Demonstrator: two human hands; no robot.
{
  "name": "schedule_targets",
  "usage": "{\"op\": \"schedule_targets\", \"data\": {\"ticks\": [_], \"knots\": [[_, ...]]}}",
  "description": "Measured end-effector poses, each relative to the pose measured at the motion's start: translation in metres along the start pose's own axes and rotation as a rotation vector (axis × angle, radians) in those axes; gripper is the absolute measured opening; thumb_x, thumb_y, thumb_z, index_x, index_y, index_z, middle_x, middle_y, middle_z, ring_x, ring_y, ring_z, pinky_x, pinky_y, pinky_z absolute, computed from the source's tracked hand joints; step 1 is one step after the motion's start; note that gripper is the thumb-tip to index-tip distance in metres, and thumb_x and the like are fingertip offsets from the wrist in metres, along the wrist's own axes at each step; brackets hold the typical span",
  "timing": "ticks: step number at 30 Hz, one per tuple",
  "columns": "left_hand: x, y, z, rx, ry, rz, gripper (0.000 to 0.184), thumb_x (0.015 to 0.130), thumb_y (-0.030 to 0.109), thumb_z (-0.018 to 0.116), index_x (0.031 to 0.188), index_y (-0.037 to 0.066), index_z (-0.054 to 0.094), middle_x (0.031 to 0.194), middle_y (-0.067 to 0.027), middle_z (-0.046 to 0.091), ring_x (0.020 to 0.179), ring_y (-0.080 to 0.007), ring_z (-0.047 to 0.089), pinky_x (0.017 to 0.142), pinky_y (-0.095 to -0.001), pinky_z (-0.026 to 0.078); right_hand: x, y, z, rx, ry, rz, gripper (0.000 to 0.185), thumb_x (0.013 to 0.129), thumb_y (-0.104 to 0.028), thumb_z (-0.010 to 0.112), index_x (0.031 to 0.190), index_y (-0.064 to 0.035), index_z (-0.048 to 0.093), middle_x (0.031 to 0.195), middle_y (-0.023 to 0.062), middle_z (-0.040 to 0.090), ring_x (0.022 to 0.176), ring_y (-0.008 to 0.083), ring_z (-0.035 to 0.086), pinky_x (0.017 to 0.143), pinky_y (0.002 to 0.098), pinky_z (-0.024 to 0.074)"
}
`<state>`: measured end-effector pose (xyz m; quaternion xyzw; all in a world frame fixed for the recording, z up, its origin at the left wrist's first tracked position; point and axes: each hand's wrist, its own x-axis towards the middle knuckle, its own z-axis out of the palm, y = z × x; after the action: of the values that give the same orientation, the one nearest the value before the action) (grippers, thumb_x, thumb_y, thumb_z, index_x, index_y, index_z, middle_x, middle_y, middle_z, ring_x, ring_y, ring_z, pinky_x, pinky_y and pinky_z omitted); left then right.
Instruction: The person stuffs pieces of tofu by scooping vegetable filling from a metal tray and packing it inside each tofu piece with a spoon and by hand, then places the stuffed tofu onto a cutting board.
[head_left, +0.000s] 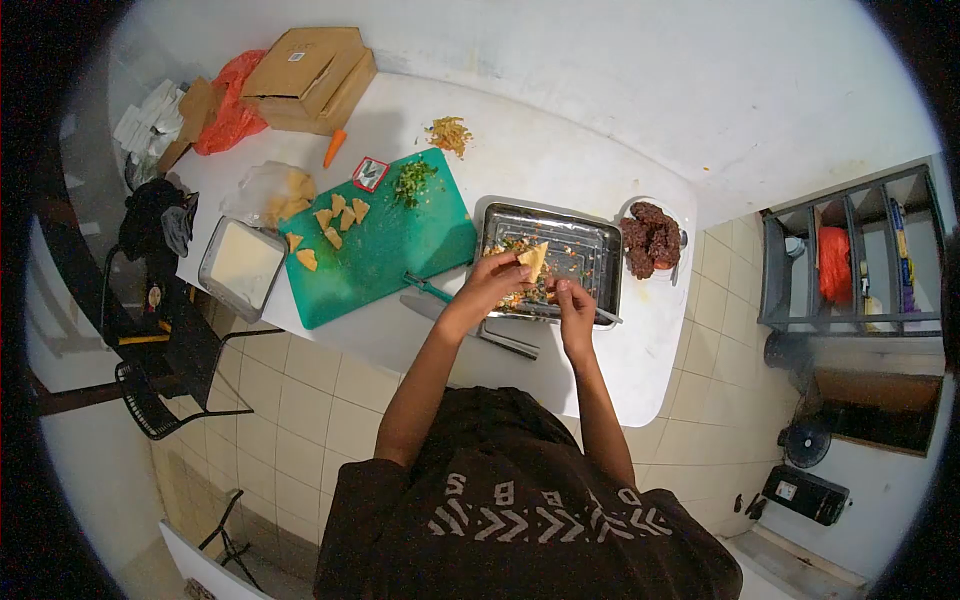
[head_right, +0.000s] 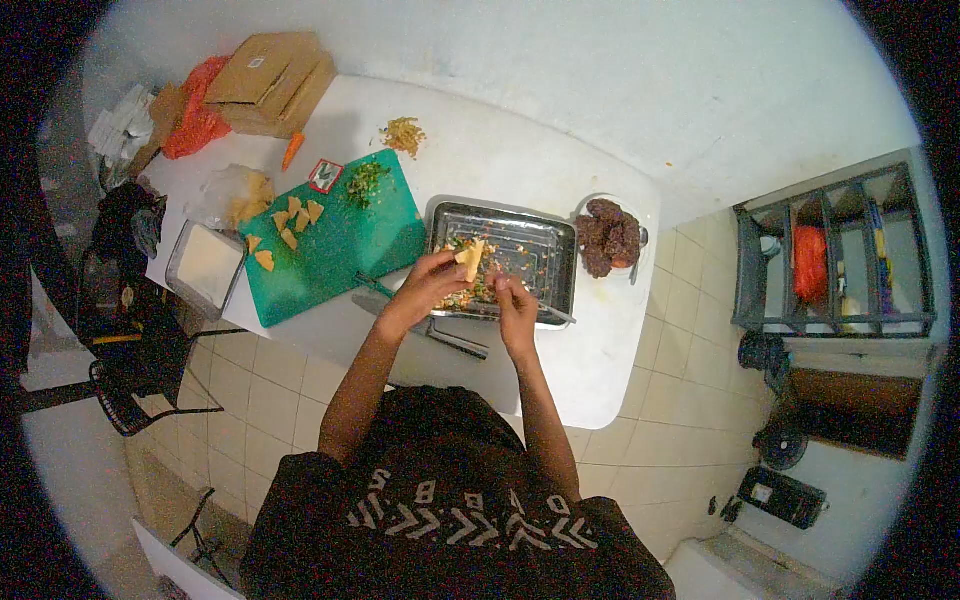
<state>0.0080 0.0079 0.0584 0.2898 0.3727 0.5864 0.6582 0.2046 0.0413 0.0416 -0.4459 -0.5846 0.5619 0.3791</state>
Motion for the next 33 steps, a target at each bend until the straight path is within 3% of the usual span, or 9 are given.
{"op": "schedule_targets", "data": {"ticks": [4, 14, 17, 19, 23, 26, 28, 29, 33], "knots": [[0.002, -0.003, -0.001, -0.175, -0.022, -0.044, 0.03, 0.097, 0.016, 0.061, 0.118, -0.005, 0.059, 0.108, -0.0072, 0.062, 0.099, -0.0153, 0.064, 0.091, -0.0305, 0.055, -0.003, -0.007, 0.009, 0.077, 0.106, 0.01, 0.014, 0.095, -0.015, 0.067, 0.098, -0.0016, 0.069, 0.101, 0.0031, 0.067, 0.098, 0.0123, 0.06, 0.088, 0.0286, 0.0473], [-0.001, 0.001, -0.006, -0.254, -0.011, -0.036, 0.031, 0.095, 0.013, 0.062, 0.12, -0.005, 0.058, 0.11, -0.0085, 0.062, 0.099, -0.0183, 0.064, 0.092, -0.0342, 0.056, 0.006, 0.01, -0.004, -0.159, 0.146, -0.123, 0.01, 0.088, -0.009, 0.072, 0.095, -0.0035, 0.069, 0.108, 0.0105, 0.067, 0.101, 0.0216, 0.063, 0.09, 0.0318, 0.0477], [0.001, -0.008, -0.018, -0.326, 0.017, -0.092, 0.027, 0.092, 0.012, 0.066, 0.116, -0.001, 0.058, 0.117, -0.0114, 0.061, 0.105, -0.025, 0.064, 0.096, -0.0427, 0.054, 0.007, 0.021, -0.01, -0.532, 0.158, -0.312, 0.017, 0.084, -0.009, 0.073, 0.101, -0.006, 0.069, 0.114, 0.012, 0.066, 0.108, 0.0281, 0.061, 0.094, 0.0391, 0.0463], [0.007, -0.018, -0.029, -0.36, -0.02, -0.163, 0.023, 0.092, 0.01, 0.065, 0.112, 0.001, 0.058, 0.116, -0.0128, 0.062, 0.102, -0.0266, 0.065, 0.095, -0.0444, 0.055, 0.0, 0.019, -0.007, -1.07, 0.146, -0.358, 0.027, 0.083, -0.014, 0.071, 0.109, -0.0089, 0.068, 0.118, 0.0123, 0.063, 0.114, 0.0339, 0.056, 0.098, 0.0466, 0.0434], [0.006, -0.03, -0.045, -0.457, 0.001, -0.192, 0.024, 0.092, 0.011, 0.065, 0.114, 0.001, 0.059, 0.112, -0.0134, 0.063, 0.1, -0.0267, 0.066, 0.095, -0.043, 0.055, -0.007, 0.022, -0.006, -0.999, 0.092, -0.272, 0.028, 0.085, -0.022, 0.072, 0.112, -0.0121, 0.071, 0.115, 0.0141, 0.064, 0.116, 0.0347, 0.053, 0.1, 0.0473, 0.0418], [-0.003, -0.019, -0.057, -0.31, -0.004, -0.076, 0.031, 0.091, 0.013, 0.068, 0.117, 0.0, 0.059, 0.104, -0.0069, 0.064, 0.096, -0.0187, 0.066, 0.086, -0.0352, 0.057, -0.006, 0.041, -0.005, -0.91, 0.075, -0.236, 0.02, 0.087, -0.025, 0.071, 0.101, -0.0111, 0.073, 0.114, 0.0113, 0.068, 0.111, 0.0328, 0.059, 0.097, 0.0485, 0.0415], [-0.013, -0.009, -0.057, 0.004, 0.171, 0.021, 0.04, 0.091, 0.015, 0.07, 0.123, -0.004, 0.057, 0.102, -0.0055, 0.064, 0.095, -0.017, 0.065, 0.084, -0.031, 0.055, -0.009, 0.052, -0.007, -0.894, 0.123, -0.195, 0.012, 0.086, -0.021, 0.072, 0.09, -0.01, 0.074, 0.108, 0.0087, 0.07, 0.109, 0.0325, 0.06, 0.098, 0.0491, 0.0414], [-0.01, -0.013, -0.079, 0.147, 0.006, 0.028, 0.043, 0.094, 0.018, 0.066, 0.13, -0.003, 0.056, 0.117, -0.0097, 0.064, 0.108, -0.0198, 0.063, 0.093, -0.0345, 0.052, -0.011, 0.047, -0.004, -0.954, 0.131, -0.176, 0.012, 0.082, -0.018, 0.074, 0.092, -0.0113, 0.074, 0.114, 0.0089, 0.068, 0.112, 0.0342, 0.057, 0.099, 0.0495, 0.0414], [-0.028, 0.007, -0.123, 0.532, 0.129, 0.015, 0.036, 0.091, 0.015, 0.07, 0.123, 0.003, 0.063, 0.117, -0.0105, 0.068, 0.104, -0.0187, 0.065, 0.09, -0.034, 0.053, -0.018, 0.032, 0.006, -1.09, 0.145, -0.273, 0.033, 0.08, -0.022, 0.074, 0.111, -0.0116, 0.069, 0.121, 0.0131, 0.06, 0.11, 0.0371, 0.053, 0.099, 0.0487, 0.0416]]}}
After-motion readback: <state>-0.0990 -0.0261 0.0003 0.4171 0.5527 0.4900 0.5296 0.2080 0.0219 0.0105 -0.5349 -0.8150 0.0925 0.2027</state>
